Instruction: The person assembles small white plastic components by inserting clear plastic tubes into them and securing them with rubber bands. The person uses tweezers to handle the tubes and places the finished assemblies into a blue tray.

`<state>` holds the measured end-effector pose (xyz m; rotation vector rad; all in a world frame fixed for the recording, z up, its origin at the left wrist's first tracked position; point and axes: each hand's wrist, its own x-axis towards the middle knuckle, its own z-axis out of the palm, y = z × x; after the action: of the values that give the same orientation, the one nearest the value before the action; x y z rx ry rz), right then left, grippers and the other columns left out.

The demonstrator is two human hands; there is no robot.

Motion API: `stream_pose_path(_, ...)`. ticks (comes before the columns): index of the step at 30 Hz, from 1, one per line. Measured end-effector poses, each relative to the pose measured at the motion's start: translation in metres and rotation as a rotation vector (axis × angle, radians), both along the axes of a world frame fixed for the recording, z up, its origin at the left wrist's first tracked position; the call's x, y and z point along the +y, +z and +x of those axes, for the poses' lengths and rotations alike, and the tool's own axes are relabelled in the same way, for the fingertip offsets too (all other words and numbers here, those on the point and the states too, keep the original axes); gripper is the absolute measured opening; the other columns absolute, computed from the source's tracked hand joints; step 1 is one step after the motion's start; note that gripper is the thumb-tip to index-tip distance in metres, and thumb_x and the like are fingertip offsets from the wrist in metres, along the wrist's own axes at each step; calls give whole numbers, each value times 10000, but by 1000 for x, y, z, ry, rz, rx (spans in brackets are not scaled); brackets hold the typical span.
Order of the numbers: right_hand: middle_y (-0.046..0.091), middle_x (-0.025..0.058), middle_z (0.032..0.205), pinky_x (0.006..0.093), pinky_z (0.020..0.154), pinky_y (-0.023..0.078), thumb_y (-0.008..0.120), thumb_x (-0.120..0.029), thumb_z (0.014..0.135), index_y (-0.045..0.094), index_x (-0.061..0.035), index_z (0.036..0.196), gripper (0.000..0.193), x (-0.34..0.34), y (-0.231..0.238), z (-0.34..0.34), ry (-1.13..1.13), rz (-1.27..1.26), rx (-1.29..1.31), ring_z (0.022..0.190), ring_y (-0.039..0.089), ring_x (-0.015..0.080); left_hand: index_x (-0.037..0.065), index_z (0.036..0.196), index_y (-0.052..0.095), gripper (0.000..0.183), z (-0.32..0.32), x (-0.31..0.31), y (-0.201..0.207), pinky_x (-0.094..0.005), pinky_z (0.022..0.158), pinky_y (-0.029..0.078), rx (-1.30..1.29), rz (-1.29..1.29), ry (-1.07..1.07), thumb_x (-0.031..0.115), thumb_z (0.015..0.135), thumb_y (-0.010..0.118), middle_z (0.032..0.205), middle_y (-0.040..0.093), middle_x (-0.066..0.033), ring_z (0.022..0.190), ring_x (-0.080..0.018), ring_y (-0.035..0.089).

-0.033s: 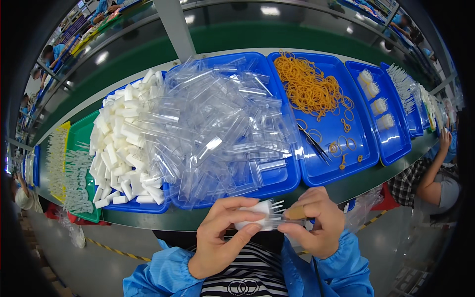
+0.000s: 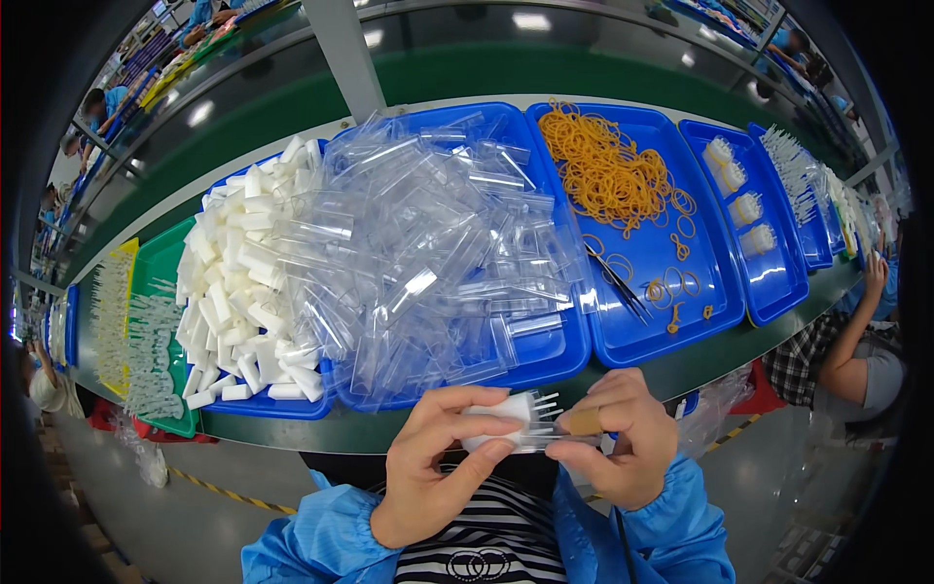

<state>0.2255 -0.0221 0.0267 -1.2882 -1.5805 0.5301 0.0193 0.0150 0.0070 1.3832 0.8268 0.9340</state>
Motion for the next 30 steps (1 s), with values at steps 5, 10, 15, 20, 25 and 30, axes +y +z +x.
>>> stream_pose_path(5, 706, 19, 811, 330, 723, 455, 902, -204, 656, 713, -102, 843, 285, -5, 2, -1, 5, 105, -188, 719, 632, 200, 19, 1015, 729, 186, 6, 3, 4, -305, 842, 523, 37, 72, 61, -17, 833, 738, 1192, 623, -154, 1036, -211, 639)
stream_pose_path(10, 707, 39, 825, 344, 757, 474, 882, -171, 693, 713, -86, 887, 272, 1, -4, 4, -4, 110, -66, 766, 649, 220, -2, 966, 724, 172, 7, 6, 2, -321, 857, 544, 124, 210, 24, -61, 807, 750, 1190, 612, -173, 1071, -250, 641)
stream_pose_path(15, 712, 67, 878, 352, 798, 455, 854, -129, 745, 712, -46, 895, 223, 6, 8, 21, 110, -188, 99, 816, 630, 222, -8, 1063, 729, 224, 14, -2, 18, -277, 822, 524, 151, 192, 65, -53, 844, 710, 1183, 616, -134, 1009, -191, 631)
stream_pose_path(20, 698, 53, 886, 346, 812, 437, 845, -134, 753, 719, -42, 907, 219, 7, 4, 14, 100, -144, 27, 837, 595, 216, 10, 1141, 713, 287, 15, -2, 16, -302, 837, 519, 155, 314, 35, -45, 860, 693, 1186, 625, -129, 1023, -200, 626)
stream_pose_path(25, 683, 35, 893, 341, 837, 429, 817, -164, 790, 734, -55, 934, 199, 10, 7, 19, 36, -143, 62, 878, 578, 209, -20, 1247, 624, 333, 7, 1, 23, -328, 931, 496, 68, 146, -38, -49, 915, 618, 1274, 565, -137, 1129, -212, 589)
stream_pose_path(30, 707, 36, 934, 356, 935, 439, 890, -126, 709, 672, -52, 900, 299, 2, 6, 22, 29, -276, 388, 978, 593, 193, -60, 1271, 553, 304, 0, -1, 7, -337, 1029, 444, -263, -55, -80, 10, 975, 559, 1374, 471, -158, 1220, -227, 542)
